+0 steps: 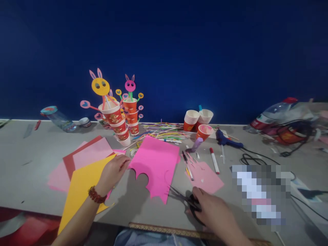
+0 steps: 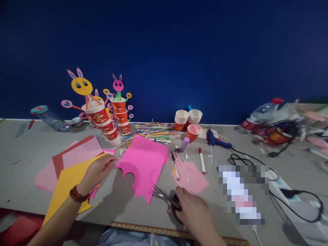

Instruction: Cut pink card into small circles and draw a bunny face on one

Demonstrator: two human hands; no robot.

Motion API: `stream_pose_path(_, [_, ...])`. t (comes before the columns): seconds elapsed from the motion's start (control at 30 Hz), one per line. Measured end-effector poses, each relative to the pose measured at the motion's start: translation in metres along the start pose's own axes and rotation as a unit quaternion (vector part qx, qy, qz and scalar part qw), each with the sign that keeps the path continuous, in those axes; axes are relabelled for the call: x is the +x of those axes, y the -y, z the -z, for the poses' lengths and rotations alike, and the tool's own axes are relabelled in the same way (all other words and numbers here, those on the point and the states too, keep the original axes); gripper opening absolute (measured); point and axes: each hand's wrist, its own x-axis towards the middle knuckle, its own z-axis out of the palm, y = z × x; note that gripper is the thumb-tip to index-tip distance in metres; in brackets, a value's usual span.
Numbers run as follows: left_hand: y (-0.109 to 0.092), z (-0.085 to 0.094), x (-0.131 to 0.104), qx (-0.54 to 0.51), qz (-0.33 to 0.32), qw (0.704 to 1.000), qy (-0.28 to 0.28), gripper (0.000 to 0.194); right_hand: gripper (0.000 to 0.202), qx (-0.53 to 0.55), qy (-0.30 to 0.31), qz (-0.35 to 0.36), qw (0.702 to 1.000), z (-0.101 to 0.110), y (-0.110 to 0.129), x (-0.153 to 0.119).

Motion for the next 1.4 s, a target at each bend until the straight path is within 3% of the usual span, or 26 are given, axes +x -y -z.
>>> stream_pose_path(0.13, [0.015,-0.010,-0.011,0.023,0.045,0.999,-0.013,0.023,0.018,-0.039,-0.004,0.015,0.999,0.004,0.006,0.008])
stream_pose_path(0.27, [0.018,-0.028,-0.007,0.008,0.065,0.998,0.003,0.033,0.013,-0.018,0.067,0.029,0.997,0.007,0.005,0.010])
stream_pose_path(0.47, [0.018,-0.046,0.006,-0.125,0.098,0.987,-0.014,0.046,0.014,0.046,0.108,0.082,0.990,0.023,0.001,0.004])
stream_pose_path(0.53, [0.014,-0.045,0.007,-0.200,0.089,0.976,-0.015,0.042,0.014,0.077,0.086,0.084,0.990,0.028,0.007,0.006])
stream_pose_path(0.7, [-0.005,-0.035,0.002,-0.348,0.114,0.931,-0.010,0.031,0.027,0.137,-0.050,0.087,0.985,0.021,0.035,0.035])
stream_pose_path(0.83, [-0.020,-0.029,-0.005,-0.362,0.111,0.925,-0.019,0.027,0.042,0.114,-0.094,0.106,0.983,0.002,0.054,0.068])
stream_pose_path(0.97, [-0.027,-0.027,-0.014,-0.343,0.080,0.935,-0.034,0.021,0.026,0.109,-0.099,0.093,0.985,-0.010,0.061,0.087])
stream_pose_path(1.07, [-0.027,-0.021,-0.023,-0.271,0.011,0.958,-0.094,0.013,0.013,0.194,-0.106,0.107,0.969,-0.010,0.058,0.089])
stream_pose_path(1.17, [-0.022,-0.009,-0.034,-0.172,-0.065,0.962,-0.202,0.004,0.005,0.352,-0.103,0.092,0.926,-0.006,0.047,0.085])
stream_pose_path(1.27, [-0.016,0.005,-0.046,-0.151,-0.075,0.925,-0.341,0.007,0.017,0.472,-0.118,0.071,0.871,-0.004,0.030,0.077])
stream_pose_path(1.4, [-0.018,0.015,-0.059,-0.157,-0.006,0.855,-0.495,0.021,0.023,0.472,-0.105,0.069,0.873,-0.010,0.010,0.066])
